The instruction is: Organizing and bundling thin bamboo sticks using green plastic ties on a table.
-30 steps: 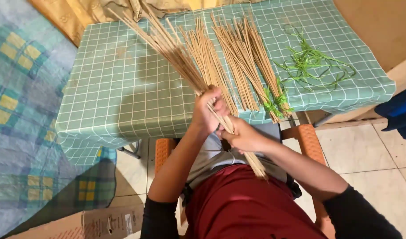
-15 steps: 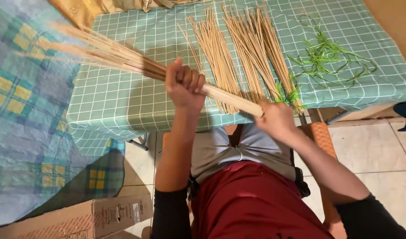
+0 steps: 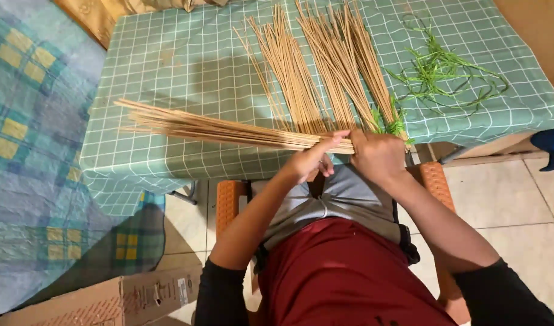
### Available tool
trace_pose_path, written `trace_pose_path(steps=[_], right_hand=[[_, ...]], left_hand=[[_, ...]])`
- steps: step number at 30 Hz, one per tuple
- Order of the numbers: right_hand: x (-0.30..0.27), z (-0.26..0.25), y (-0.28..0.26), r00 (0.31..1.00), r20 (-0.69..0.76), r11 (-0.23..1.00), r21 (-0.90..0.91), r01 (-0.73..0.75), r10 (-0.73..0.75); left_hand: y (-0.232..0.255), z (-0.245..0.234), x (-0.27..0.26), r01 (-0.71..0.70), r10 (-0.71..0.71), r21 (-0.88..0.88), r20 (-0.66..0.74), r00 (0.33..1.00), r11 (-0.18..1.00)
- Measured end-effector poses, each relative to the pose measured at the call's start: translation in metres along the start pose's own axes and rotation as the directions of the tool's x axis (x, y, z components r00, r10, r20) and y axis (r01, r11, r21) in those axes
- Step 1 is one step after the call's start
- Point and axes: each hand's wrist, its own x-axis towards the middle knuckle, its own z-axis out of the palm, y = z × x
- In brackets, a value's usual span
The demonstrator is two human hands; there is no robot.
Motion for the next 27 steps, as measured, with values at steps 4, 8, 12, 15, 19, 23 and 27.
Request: trace_pose_path(steps=[4,8,12,15,19,23,27], right_hand=[[0.045,-0.065,-0.017,0.998,-0.052,0.998,0.034,0.046,-0.045],[0.025,-0.035,-0.011,0.992,-0.119,0.996,0.072,0.056,-0.047],[0.005,0.0,0.0,0.98,-0.196,0.997,0.047,0.053,-0.043],[0.018,-0.018,-0.003,0.988,-0.143,0.968,0.231,0.095,-0.063],[0.037,-0.04,0.014,0.99,-0.057,0.863,0.484,0.143,-0.132],[0.056,-0.057,0.035,0.994,-0.026,0.682,0.726,0.091,-0.105],[0.035,-0.006,0.084,0.97,-0.158,0.839,0.54,-0.071,0.184]], left_hand=[[-0.018,-0.003,0.007,-0.002,0.01,-0.121,0.066,0.998,0.993],[-0.025,-0.007,0.007,-0.023,0.035,-0.162,0.076,0.997,0.987],[-0.029,-0.008,0.003,-0.06,0.075,-0.17,0.079,0.994,0.984],[-0.037,-0.004,0.018,-0.099,0.113,-0.236,0.045,0.993,0.967],[-0.05,-0.024,0.023,-0.095,0.093,-0.269,-0.019,0.995,0.958],[-0.039,-0.042,0.017,-0.155,0.136,-0.209,-0.103,0.985,0.966],[-0.023,-0.055,0.019,-0.076,-0.002,-0.369,-0.206,0.979,0.926]])
